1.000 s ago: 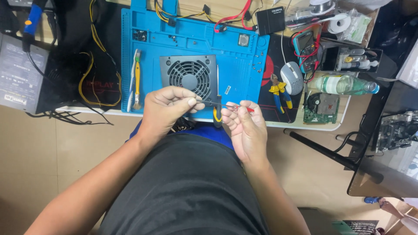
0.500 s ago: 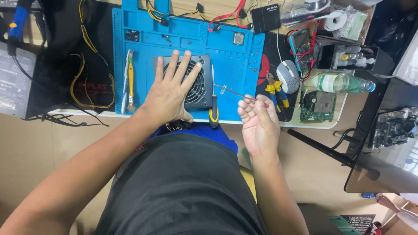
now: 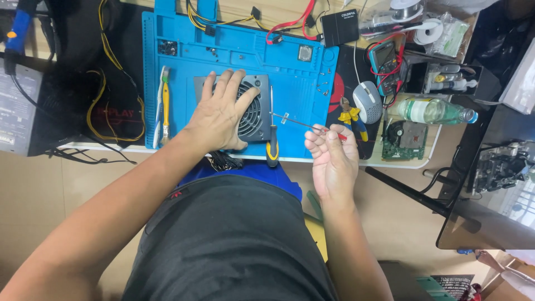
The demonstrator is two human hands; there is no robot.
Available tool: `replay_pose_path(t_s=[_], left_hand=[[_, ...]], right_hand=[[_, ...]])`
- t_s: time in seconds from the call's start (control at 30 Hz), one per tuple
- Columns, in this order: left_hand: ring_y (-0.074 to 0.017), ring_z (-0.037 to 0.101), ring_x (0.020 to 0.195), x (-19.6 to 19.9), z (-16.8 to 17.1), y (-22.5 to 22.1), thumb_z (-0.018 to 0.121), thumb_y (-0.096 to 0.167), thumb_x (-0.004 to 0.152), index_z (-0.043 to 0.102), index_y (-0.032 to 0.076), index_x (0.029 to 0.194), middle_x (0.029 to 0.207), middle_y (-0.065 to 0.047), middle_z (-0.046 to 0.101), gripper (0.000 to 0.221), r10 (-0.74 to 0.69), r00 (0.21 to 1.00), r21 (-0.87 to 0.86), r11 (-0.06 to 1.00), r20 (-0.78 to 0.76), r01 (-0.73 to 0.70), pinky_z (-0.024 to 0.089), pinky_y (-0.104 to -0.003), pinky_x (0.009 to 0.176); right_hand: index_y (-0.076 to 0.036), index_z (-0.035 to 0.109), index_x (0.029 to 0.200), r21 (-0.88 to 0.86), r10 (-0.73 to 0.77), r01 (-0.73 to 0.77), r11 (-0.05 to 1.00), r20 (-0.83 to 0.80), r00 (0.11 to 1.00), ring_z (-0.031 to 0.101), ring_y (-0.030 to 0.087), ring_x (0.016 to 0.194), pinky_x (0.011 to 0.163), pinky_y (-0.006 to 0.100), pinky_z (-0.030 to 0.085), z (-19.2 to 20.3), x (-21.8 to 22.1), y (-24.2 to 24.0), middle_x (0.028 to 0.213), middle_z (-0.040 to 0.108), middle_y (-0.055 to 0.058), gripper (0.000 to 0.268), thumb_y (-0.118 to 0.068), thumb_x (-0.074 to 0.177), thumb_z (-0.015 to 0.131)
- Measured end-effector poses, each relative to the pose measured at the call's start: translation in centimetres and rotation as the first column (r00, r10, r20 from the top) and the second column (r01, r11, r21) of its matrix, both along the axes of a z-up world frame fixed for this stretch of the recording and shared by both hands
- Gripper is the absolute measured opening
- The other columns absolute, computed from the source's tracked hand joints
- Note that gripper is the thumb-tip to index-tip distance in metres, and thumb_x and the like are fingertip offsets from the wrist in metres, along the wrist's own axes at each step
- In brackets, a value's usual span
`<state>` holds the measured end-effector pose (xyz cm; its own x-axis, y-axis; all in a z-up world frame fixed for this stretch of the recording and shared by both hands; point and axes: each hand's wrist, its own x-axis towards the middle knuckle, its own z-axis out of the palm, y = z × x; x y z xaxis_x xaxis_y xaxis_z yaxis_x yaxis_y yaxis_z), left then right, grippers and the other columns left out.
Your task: Securing the metal casing of a computer power supply unit with screws and then wiping it down with a red cloth.
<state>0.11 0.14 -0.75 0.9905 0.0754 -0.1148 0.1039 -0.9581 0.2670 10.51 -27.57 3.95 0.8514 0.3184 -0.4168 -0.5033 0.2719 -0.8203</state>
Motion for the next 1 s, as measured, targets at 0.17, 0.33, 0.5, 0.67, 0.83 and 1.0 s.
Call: replay_pose_path(t_s=[0.17, 0.33, 0.5, 0.67, 0.83, 1.0], left_hand=[[-0.0437, 0.031, 0.159, 0.2, -0.6, 0.2, 0.098, 0.066, 0.046, 0.041, 0.025, 0.160, 0.166, -0.021, 0.034, 0.134, 0.000, 1.000, -0.020, 1.000, -0.003, 0.000, 0.017, -0.070, 0.130], [-0.0444, 0.030, 0.158, 0.2, -0.4, 0.4, 0.098, 0.063, 0.047, 0.041, 0.024, 0.158, 0.164, -0.021, 0.033, 0.130, -0.001, 1.000, -0.059, 0.998, -0.009, 0.000, 0.018, -0.071, 0.129], [-0.0442, 0.029, 0.159, 0.0, -0.3, 0.4, 0.098, 0.061, 0.050, 0.042, 0.023, 0.158, 0.166, -0.022, 0.033, 0.128, -0.006, 1.000, -0.070, 0.998, 0.003, 0.006, 0.017, -0.070, 0.129], [-0.0442, 0.029, 0.158, -0.2, -0.1, 0.6, 0.099, 0.060, 0.050, 0.043, 0.022, 0.157, 0.166, -0.022, 0.033, 0.127, -0.004, 1.000, -0.081, 0.997, 0.022, 0.006, 0.019, -0.070, 0.128], [-0.0446, 0.028, 0.158, -0.4, -0.4, 0.6, 0.097, 0.058, 0.049, 0.043, 0.022, 0.157, 0.165, -0.023, 0.032, 0.126, -0.003, 0.999, -0.095, 0.995, 0.044, 0.007, 0.019, -0.070, 0.128], [-0.0433, 0.028, 0.158, -0.5, -0.5, 0.6, 0.096, 0.058, 0.048, 0.044, 0.022, 0.157, 0.165, -0.022, 0.034, 0.126, -0.004, 0.998, -0.073, 0.997, 0.063, 0.009, 0.019, -0.069, 0.128]], right_hand=[[-0.008, 0.054, 0.133, -0.087, 0.034, -0.020, 0.996, 0.162, 0.986, 0.084, 0.033, 0.105, 0.093, 0.041, 0.073, -0.1, 0.9, 1.2, 0.122, 0.077, 0.027, 0.022, -0.012, 0.113, 0.064], [-0.003, 0.053, 0.131, -0.364, 0.223, -0.022, 0.931, 0.520, 0.825, 0.084, 0.034, 0.103, 0.090, 0.040, 0.072, 2.3, 2.4, 4.5, 0.119, 0.078, 0.029, 0.021, -0.005, 0.114, 0.065], [0.003, 0.063, 0.124, -0.513, 0.471, 0.012, 0.858, 0.797, 0.377, 0.084, 0.031, 0.101, 0.088, 0.039, 0.070, 3.2, 4.4, 8.0, 0.114, 0.082, 0.023, 0.018, 0.002, 0.109, 0.071], [0.003, 0.064, 0.125, -0.545, 0.527, -0.012, 0.839, 0.806, 0.268, 0.084, 0.034, 0.103, 0.089, 0.040, 0.069, 3.2, 5.7, 9.6, 0.115, 0.082, 0.023, 0.018, 0.000, 0.110, 0.072], [-0.001, 0.063, 0.127, -0.584, 0.576, -0.033, 0.811, 0.788, 0.217, 0.082, 0.037, 0.104, 0.091, 0.043, 0.068, 3.5, 5.7, 10.3, 0.115, 0.080, 0.021, 0.018, 0.000, 0.111, 0.071], [-0.002, 0.063, 0.129, -0.623, 0.618, -0.034, 0.781, 0.764, 0.187, 0.081, 0.036, 0.106, 0.091, 0.043, 0.067, 3.7, 5.6, 10.5, 0.115, 0.080, 0.019, 0.019, -0.002, 0.112, 0.071]])
